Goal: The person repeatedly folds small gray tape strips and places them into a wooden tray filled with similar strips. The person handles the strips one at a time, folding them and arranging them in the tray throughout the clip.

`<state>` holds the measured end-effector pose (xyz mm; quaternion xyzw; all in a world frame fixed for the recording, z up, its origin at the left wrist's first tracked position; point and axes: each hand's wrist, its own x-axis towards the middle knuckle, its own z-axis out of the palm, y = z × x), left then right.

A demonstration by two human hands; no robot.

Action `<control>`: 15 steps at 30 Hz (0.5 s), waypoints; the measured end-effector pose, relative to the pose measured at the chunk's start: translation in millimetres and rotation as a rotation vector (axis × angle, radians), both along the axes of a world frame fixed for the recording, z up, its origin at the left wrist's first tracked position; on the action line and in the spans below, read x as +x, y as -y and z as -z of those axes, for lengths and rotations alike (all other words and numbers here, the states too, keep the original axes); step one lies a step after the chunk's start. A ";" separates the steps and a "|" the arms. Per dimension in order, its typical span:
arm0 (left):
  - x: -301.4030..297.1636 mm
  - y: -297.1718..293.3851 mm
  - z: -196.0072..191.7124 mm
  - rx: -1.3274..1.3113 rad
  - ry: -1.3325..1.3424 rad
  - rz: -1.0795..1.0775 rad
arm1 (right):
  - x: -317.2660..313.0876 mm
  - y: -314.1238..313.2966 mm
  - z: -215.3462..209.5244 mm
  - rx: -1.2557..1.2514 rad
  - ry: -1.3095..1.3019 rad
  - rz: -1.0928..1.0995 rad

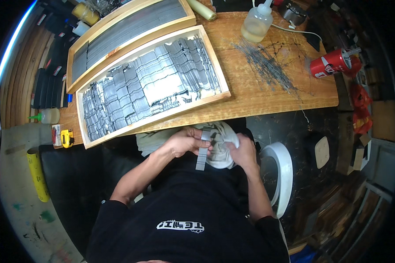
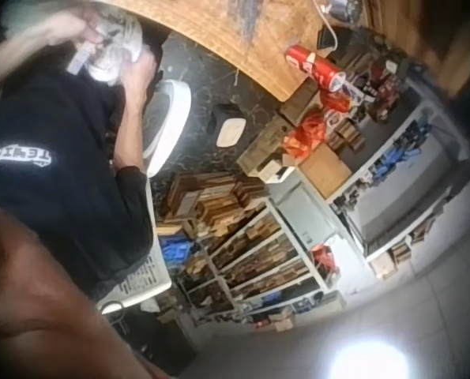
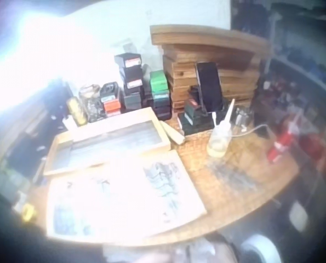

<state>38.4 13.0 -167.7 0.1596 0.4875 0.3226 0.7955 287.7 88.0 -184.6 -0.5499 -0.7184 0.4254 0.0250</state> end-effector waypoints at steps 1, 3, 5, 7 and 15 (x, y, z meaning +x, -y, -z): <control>4.1 0.5 8.6 -0.022 0.008 0.003 | 9.4 -4.0 15.0 -0.115 -0.132 0.138; 10.2 5.9 19.4 -0.068 0.009 0.001 | 8.8 -8.3 15.5 -0.302 -0.390 0.303; 19.2 10.8 23.5 -0.092 0.010 -0.028 | 4.3 -5.2 2.3 -0.441 -0.629 0.374; 28.7 7.8 17.9 -0.077 -0.027 -0.049 | 6.5 -2.2 16.3 -0.585 -0.893 0.244; 49.3 -0.2 -18.8 0.048 -0.292 0.034 | -23.0 -5.6 -11.1 -0.638 -0.524 -0.010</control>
